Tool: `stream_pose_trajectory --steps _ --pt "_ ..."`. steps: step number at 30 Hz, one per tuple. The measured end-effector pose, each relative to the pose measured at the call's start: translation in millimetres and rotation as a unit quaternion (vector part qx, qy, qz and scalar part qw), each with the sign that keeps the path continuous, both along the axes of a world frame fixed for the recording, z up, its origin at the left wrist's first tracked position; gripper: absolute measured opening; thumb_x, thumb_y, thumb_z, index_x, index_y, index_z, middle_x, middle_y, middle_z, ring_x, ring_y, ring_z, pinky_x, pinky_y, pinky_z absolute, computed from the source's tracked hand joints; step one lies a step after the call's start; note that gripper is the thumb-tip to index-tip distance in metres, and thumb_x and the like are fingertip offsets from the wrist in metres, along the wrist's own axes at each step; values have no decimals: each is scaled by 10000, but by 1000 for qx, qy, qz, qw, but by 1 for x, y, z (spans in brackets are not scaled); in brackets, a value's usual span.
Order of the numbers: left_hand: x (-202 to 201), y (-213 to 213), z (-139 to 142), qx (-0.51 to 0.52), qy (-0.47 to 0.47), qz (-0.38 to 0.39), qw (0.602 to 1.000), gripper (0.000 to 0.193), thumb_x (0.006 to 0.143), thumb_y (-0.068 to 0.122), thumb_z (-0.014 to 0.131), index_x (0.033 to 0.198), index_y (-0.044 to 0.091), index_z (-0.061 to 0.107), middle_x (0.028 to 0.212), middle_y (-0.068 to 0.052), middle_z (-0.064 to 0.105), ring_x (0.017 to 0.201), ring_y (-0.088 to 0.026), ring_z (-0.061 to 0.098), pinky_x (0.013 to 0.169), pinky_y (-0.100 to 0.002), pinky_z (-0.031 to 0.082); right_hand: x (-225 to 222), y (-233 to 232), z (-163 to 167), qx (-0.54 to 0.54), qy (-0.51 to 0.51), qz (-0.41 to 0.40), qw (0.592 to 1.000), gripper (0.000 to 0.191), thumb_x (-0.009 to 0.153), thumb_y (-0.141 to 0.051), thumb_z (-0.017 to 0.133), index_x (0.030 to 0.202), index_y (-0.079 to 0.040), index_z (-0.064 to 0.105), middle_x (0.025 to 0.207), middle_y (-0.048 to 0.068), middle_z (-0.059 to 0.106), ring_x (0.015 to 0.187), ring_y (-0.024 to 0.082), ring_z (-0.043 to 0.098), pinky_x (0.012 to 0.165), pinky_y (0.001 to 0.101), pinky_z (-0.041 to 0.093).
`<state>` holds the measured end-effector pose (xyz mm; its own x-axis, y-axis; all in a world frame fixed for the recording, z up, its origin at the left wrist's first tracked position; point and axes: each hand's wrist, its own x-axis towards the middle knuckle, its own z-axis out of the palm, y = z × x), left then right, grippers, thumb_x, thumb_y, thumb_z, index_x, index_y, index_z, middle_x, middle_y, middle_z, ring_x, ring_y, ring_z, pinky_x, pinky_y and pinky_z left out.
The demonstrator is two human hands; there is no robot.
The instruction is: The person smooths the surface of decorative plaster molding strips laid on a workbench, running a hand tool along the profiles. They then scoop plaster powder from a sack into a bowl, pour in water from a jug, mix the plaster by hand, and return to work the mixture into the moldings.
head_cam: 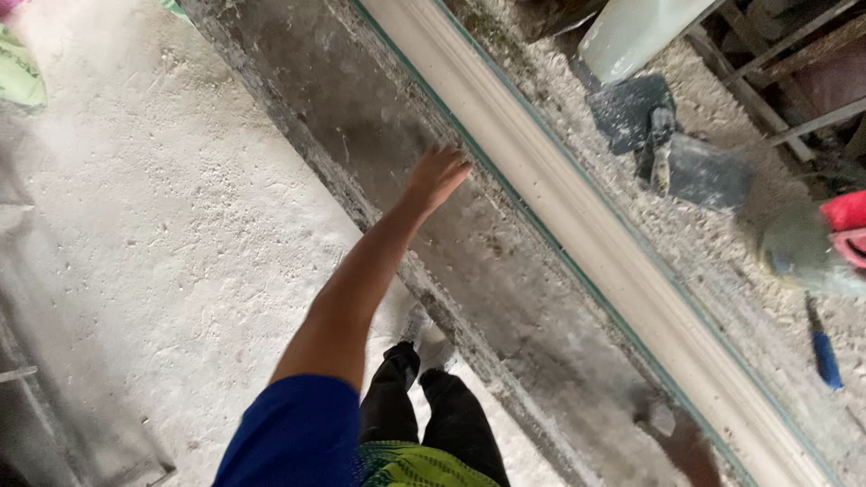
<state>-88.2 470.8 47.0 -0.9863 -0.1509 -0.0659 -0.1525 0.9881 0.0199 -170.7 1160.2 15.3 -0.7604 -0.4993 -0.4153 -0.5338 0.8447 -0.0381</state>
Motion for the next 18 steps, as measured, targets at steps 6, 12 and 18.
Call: stream_pose_trajectory --steps 6,12,18 --pt "108 6 -5 148 83 95 981 256 939 242 736 1123 66 708 1210 -131 684 1157 -300 611 1067 -502 453 38 -25 6 -30 163 -20 986 914 665 -585 803 1421 -123 575 1363 187 656 1301 363 606 1147 507 479" --pt "217 -68 -29 155 204 236 937 291 932 267 670 1043 1 704 1076 -210 683 1070 -405 610 953 -521 465 87 -121 22 -151 225 -39 962 542 825 -361 706 1324 -154 660 1376 145 667 1273 336 610 1097 476 490" --pt "290 -137 -64 235 205 350 884 277 970 300 686 1001 27 722 1051 -192 709 1004 -385 651 903 -508 511 127 -305 3 -151 93 -92 980 272 999 -307 632 1104 -87 753 1075 169 730 1049 373 685 892 482 551"
